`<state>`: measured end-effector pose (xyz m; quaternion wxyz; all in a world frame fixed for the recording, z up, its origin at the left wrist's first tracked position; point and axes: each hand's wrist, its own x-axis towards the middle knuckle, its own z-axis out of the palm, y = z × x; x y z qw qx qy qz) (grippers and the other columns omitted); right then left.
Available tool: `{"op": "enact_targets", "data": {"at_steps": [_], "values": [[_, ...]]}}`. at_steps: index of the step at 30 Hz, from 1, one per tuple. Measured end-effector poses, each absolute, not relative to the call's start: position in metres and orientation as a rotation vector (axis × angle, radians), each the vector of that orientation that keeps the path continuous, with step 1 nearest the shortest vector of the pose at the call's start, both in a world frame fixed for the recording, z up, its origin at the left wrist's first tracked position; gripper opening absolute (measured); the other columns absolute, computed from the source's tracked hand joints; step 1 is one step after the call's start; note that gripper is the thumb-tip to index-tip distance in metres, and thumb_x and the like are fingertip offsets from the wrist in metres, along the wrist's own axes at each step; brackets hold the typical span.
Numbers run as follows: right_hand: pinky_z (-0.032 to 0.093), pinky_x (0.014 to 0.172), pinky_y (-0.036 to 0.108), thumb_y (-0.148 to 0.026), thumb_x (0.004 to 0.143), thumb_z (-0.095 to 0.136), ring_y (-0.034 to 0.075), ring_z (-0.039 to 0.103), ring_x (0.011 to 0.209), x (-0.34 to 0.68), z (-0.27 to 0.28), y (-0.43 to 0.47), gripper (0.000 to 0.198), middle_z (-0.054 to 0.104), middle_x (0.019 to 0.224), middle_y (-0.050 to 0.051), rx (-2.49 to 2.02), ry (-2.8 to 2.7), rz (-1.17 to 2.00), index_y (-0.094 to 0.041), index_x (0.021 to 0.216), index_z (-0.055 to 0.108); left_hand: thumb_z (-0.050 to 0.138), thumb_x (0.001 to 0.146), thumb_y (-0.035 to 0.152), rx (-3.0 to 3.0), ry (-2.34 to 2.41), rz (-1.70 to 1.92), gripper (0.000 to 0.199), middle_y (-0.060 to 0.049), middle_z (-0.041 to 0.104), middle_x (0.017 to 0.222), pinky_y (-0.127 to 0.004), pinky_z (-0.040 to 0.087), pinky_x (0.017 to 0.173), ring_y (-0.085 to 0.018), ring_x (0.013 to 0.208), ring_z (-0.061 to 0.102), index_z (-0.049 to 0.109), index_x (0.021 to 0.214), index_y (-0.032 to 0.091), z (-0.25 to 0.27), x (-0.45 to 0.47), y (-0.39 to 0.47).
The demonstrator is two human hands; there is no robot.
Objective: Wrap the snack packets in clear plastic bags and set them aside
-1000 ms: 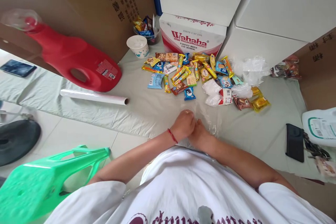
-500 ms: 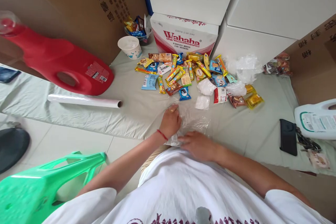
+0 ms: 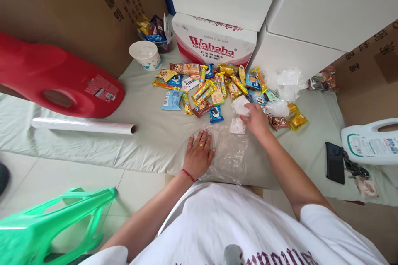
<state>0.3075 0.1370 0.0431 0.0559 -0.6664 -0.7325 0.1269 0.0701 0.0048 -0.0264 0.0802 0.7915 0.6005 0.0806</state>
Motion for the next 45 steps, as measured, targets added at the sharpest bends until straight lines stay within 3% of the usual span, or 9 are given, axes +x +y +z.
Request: {"op": "enact_targets", "data": {"at_steps": [4,9,11,16,21,29,34,39,45], "values": [[0.053,0.096,0.04,-0.041,0.089,0.071,0.033,0.06,0.125,0.304,0.035,0.144,0.073,0.045,0.154,0.02,-2.187,-2.321,0.442,-0.018,0.153,0.045,0.035,0.105,0.041,2.358,1.781,0.263,0.059,-0.015,0.036,0.166,-0.056,0.023,0.128,-0.03,0.156,0.033,0.044,0.157,0.014,-0.027,0.07,0.004],[0.052,0.103,0.044,-0.038,0.088,0.07,0.035,0.035,0.15,0.304,0.021,0.14,0.103,0.012,0.172,0.018,-2.019,-2.322,0.275,-0.018,0.167,0.008,0.037,0.105,0.041,2.334,1.764,0.313,0.058,-0.015,0.037,0.166,-0.056,0.023,0.128,-0.03,0.156,0.033,0.044,0.157,0.015,-0.026,0.068,0.004],[0.053,0.102,0.043,-0.041,0.087,0.071,0.035,0.039,0.148,0.308,0.02,0.147,0.109,0.011,0.173,0.018,-2.008,-2.371,0.364,-0.019,0.168,0.002,0.038,0.104,0.04,2.323,1.76,0.323,0.058,-0.016,0.037,0.166,-0.057,0.023,0.128,-0.031,0.155,0.033,0.044,0.156,0.015,-0.026,0.068,0.005],[0.055,0.093,0.043,-0.044,0.097,0.059,0.035,0.062,0.122,0.305,0.027,0.155,0.077,0.041,0.16,0.017,-2.043,-2.596,0.427,-0.026,0.165,0.028,0.041,0.103,0.039,2.322,1.756,0.328,0.057,-0.016,0.039,0.165,-0.057,0.023,0.128,-0.032,0.155,0.034,0.046,0.155,0.016,-0.026,0.069,0.005],[0.054,0.092,0.04,-0.028,0.1,0.049,0.031,0.067,0.111,0.301,0.04,0.138,0.055,0.064,0.136,0.015,-1.984,-2.651,0.347,-0.026,0.155,0.047,0.04,0.104,0.038,2.323,1.765,0.32,0.056,-0.016,0.039,0.165,-0.056,0.022,0.128,-0.031,0.155,0.034,0.046,0.155,0.016,-0.024,0.069,0.005],[0.045,0.107,0.049,-0.038,0.098,0.051,0.035,0.06,0.125,0.396,0.104,0.241,0.061,0.062,0.135,0.022,-1.983,-1.874,-0.211,-0.011,0.152,0.047,0.038,0.105,0.039,2.329,1.774,0.305,0.057,-0.015,0.037,0.166,-0.055,0.021,0.128,-0.03,0.156,0.033,0.044,0.157,0.016,-0.025,0.069,0.005],[0.045,0.106,0.055,-0.054,0.091,0.058,0.043,0.053,0.134,0.448,0.12,0.265,0.081,0.043,0.153,0.03,-2.06,-1.811,-0.166,-0.01,0.156,0.042,0.04,0.104,0.039,2.318,1.763,0.322,0.057,-0.015,0.038,0.165,-0.056,0.023,0.128,-0.031,0.155,0.035,0.043,0.157,0.017,-0.025,0.068,0.005],[0.042,0.108,0.056,-0.041,0.101,0.028,0.038,0.061,0.123,0.502,0.075,0.205,0.057,0.067,0.124,0.027,-2.218,-1.494,-0.294,-0.013,0.136,0.063,0.042,0.103,0.037,2.313,1.731,0.356,0.056,-0.015,0.041,0.164,-0.057,0.023,0.128,-0.031,0.154,0.036,0.046,0.155,0.018,-0.025,0.065,0.004],[0.036,0.115,0.051,-0.05,0.102,0.028,0.031,0.05,0.138,0.492,-0.004,0.162,0.063,0.058,0.146,0.02,-2.304,-1.716,0.098,-0.016,0.146,0.058,0.04,0.104,0.037,2.335,1.728,0.343,0.054,-0.016,0.042,0.163,-0.057,0.025,0.127,-0.032,0.153,0.037,0.049,0.153,0.015,-0.025,0.064,0.004]]}}
